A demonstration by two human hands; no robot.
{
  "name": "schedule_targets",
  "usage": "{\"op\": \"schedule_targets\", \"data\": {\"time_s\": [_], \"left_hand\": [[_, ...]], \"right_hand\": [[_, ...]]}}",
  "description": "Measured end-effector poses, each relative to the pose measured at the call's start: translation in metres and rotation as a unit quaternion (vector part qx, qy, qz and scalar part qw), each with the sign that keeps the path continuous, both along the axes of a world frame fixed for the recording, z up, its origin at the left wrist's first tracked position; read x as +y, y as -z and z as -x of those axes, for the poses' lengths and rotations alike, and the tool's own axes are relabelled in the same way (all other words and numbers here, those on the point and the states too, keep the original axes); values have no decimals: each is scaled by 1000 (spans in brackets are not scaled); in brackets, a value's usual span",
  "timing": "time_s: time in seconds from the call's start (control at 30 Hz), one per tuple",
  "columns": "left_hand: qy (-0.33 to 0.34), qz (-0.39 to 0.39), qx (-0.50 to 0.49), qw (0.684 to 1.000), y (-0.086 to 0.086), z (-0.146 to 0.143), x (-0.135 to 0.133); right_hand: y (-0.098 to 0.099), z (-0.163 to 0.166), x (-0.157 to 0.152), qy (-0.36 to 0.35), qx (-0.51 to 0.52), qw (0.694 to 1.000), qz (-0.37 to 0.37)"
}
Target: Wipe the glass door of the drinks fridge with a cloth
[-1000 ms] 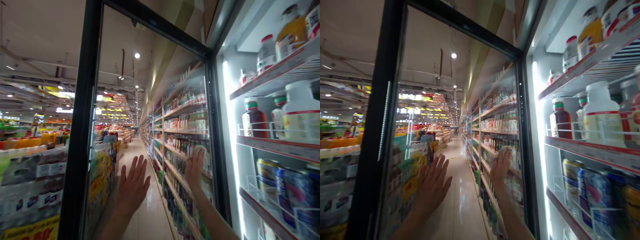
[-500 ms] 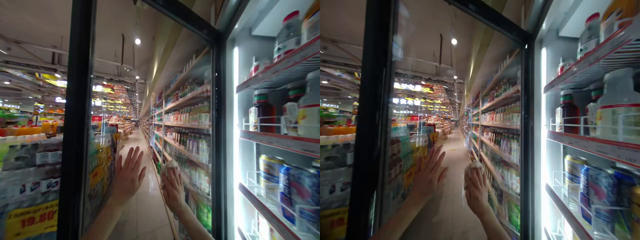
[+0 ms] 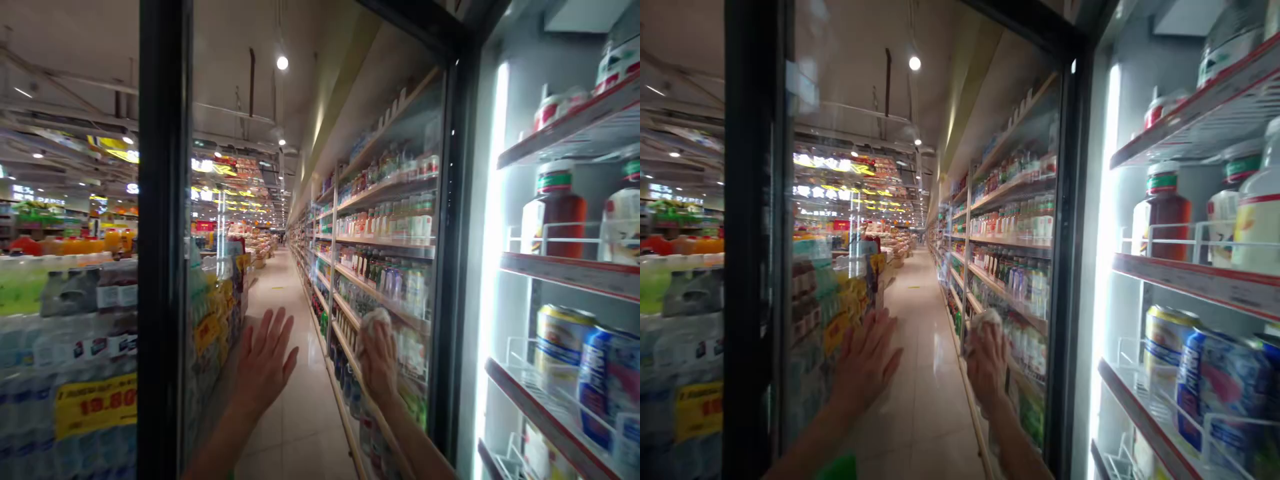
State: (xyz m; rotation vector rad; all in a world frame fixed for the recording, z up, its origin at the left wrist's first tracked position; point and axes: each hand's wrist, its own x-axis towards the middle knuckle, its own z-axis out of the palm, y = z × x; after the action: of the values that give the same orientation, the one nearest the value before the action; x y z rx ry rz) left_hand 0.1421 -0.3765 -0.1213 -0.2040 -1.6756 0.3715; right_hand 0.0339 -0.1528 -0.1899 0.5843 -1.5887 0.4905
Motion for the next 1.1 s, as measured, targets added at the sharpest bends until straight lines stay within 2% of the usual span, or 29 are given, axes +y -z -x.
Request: {"op": "schedule_targets", "data": {"time_s": [0.07,0.1,0.13,0.2,0.27,0.3,0.33,0.37,0.43,0.47,0.5,0.57,0.63,0.67,0.7,0.8,0.83,0.87,0.9,1.0,1.03,1.07,1.1], "left_hand": [[12,-11,-2,1000,1,0,0],[18,-16,-4,1000,1,0,1],[24,-20,-6,999,1,0,1],[33,-31,-9,999,0,-1,3],[39,-38,-11,998,-1,-3,5],[41,-42,-12,998,-1,-3,5],[43,-45,-13,998,-2,-4,6],[43,-45,-12,998,-2,-4,7],[42,-42,-13,998,-2,-5,7],[42,-40,-14,998,-2,-5,8],[43,-39,-12,998,-2,-5,8],[44,-40,-11,998,-2,-5,8],[47,-43,-10,998,-2,-5,8],[48,-43,-12,998,-2,-5,8],[48,-42,-14,998,-2,-6,8],[48,-38,-16,998,-3,-7,8],[47,-37,-15,998,-3,-7,8],[47,-36,-14,998,-3,-7,8],[47,-36,-12,998,-3,-7,9],[49,-37,-11,998,-2,-6,8],[52,-42,-14,998,-1,-5,8],[56,-48,-19,997,-1,-5,8],[59,-52,-22,997,0,-5,7]], "right_hand": [[-3,2,1,27,-15,989,143],[-3,1,-3,27,-20,985,170],[-1,-3,-9,14,-24,989,148],[7,-15,-23,-36,-25,999,7],[13,-23,-29,-69,-15,990,-120],[12,-23,-26,-68,-12,989,-133],[9,-21,-20,-54,-14,994,-99],[4,-18,-14,-31,-21,999,-30],[-7,-12,-7,7,-42,992,116],[-10,-12,-8,12,-48,987,151],[-10,-14,-13,3,-48,989,140],[-6,-21,-24,-37,-32,999,12],[1,-25,-28,-59,-11,993,-105],[2,-23,-24,-54,-5,992,-116],[1,-19,-18,-40,-4,995,-87],[-7,-5,-1,15,-24,994,108],[-7,-5,-2,22,-31,989,145],[-6,-8,-7,19,-35,989,140],[-3,-13,-16,5,-33,995,94],[6,-27,-35,-47,3,995,-91],[5,-26,-32,-51,14,992,-113],[2,-19,-23,-45,18,994,-99],[-5,-9,-7,-33,11,998,-53]]}}
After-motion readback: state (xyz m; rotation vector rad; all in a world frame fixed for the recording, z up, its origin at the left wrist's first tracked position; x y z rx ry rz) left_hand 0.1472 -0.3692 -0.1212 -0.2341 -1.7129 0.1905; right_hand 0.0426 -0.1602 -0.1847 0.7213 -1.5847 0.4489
